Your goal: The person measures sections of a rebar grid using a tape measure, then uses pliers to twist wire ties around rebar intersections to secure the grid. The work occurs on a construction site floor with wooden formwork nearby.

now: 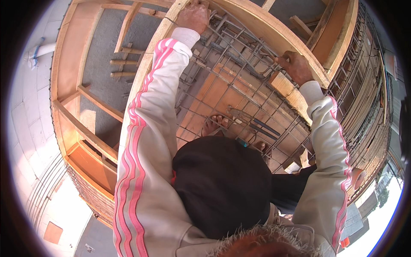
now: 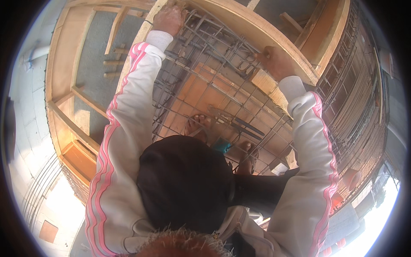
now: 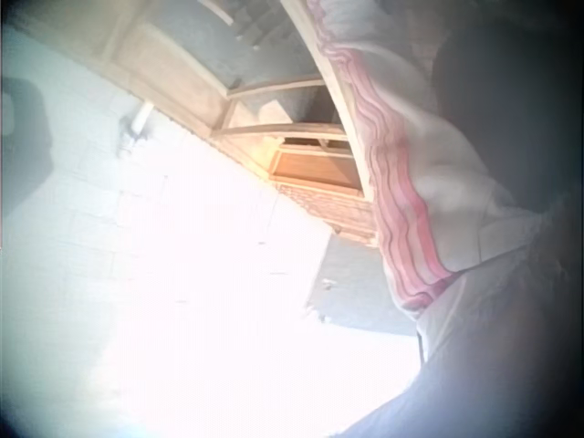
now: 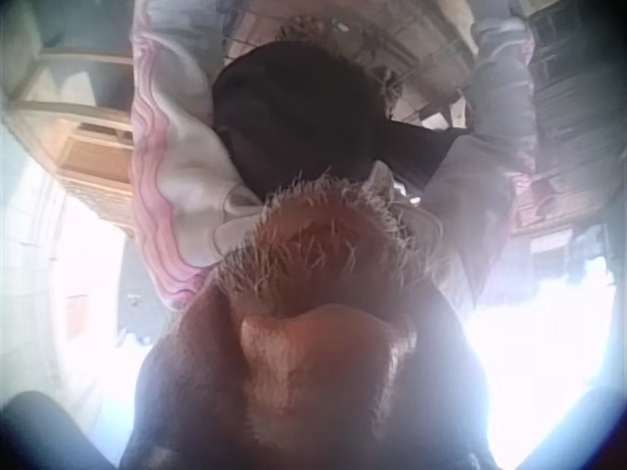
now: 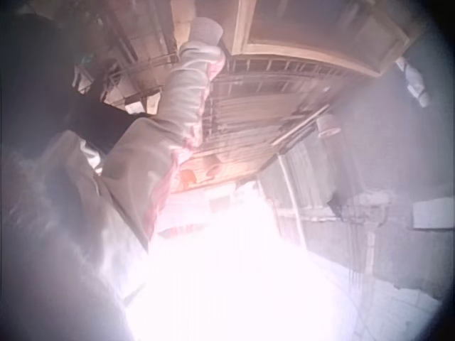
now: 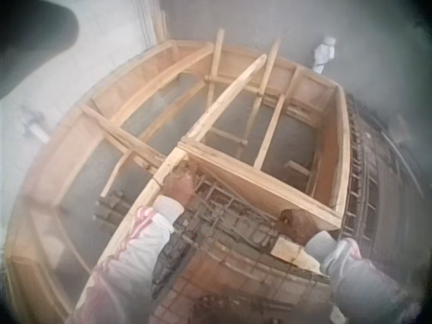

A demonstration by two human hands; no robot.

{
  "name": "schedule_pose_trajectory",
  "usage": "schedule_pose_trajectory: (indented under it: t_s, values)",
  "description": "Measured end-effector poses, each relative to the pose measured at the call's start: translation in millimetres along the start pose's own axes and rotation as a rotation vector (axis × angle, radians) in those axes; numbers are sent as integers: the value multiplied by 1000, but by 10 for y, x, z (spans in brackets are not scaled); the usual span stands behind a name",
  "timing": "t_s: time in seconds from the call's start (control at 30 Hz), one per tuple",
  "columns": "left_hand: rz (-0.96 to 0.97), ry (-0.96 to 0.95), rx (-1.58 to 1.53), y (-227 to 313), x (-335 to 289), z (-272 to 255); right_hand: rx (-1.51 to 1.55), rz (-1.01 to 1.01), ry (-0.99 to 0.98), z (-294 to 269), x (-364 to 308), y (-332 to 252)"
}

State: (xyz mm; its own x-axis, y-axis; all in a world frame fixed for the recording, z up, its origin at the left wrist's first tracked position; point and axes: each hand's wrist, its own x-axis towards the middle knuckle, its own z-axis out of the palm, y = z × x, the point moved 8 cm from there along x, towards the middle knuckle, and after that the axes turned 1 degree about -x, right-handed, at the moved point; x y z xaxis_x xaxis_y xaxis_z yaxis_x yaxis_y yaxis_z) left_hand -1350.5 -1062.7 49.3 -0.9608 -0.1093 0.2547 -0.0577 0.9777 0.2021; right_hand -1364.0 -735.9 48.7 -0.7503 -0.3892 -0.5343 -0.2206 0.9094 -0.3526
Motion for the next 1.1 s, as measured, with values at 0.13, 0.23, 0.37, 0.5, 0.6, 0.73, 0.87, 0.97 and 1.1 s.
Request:
schedule_pose_trajectory:
  t_s: [0.13,0.23,0.37,0.5,0.6,0.73,0.87,0.97,1.1]
  values:
    - [173,-273,169,-146,-123,339,-105,10,-33,349,220,123]
    - [506,-244,247,-12,-330,287,-78,47,-46,480,372,221]
    - [313,-122,78,-106,-442,117,47,99,10,469,527,337]
    - [240,-120,38,-169,-528,149,104,33,108,474,583,360]
    - [301,-121,46,-157,-526,213,202,28,172,498,563,425]
    - [254,-128,49,-185,-539,221,232,45,93,530,576,468]
    - [191,-109,16,-178,-552,140,320,95,45,551,572,462]
    - [237,-107,75,-126,-546,111,362,128,31,574,561,477]
    - [226,-81,40,-133,-582,84,331,131,40,583,581,501]
